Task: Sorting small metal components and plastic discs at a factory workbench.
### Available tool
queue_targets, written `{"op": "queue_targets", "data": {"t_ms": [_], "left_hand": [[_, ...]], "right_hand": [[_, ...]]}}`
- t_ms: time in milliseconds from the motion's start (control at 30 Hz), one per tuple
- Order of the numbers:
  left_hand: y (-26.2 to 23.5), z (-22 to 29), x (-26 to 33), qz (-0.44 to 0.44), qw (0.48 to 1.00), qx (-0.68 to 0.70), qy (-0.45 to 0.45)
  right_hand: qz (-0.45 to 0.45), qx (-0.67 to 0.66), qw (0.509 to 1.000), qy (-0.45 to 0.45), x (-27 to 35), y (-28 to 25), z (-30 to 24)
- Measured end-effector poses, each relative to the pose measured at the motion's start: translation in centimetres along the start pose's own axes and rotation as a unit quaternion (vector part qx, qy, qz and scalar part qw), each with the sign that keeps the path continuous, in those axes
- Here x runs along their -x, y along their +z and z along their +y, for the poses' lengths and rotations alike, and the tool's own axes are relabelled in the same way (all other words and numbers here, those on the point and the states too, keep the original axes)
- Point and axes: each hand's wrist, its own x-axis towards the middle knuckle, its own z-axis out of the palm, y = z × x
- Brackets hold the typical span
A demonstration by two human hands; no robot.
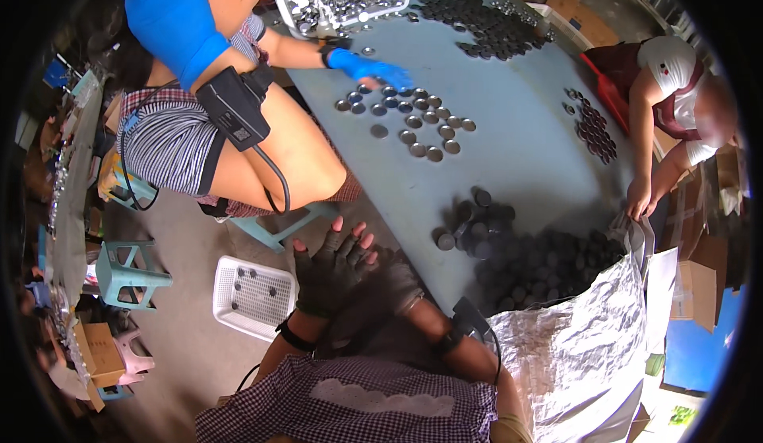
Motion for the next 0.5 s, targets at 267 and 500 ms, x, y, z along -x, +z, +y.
{"op": "queue_targets", "data": {"t_ms": [267, 500], "left_hand": [[2.8, -2.9, -2.1, -0.066, 0.997, -0.023, -0.015], [4.5, -5.5, -3.2, -0.110, 0.991, -0.077, -0.024]], "right_hand": [[0.041, 0.233, 0.971, -0.043, 0.7, 3.9, 5.7], [-0.100, 0.026, 0.990, -0.097, 5.4, 1.3, 4.2]]}}
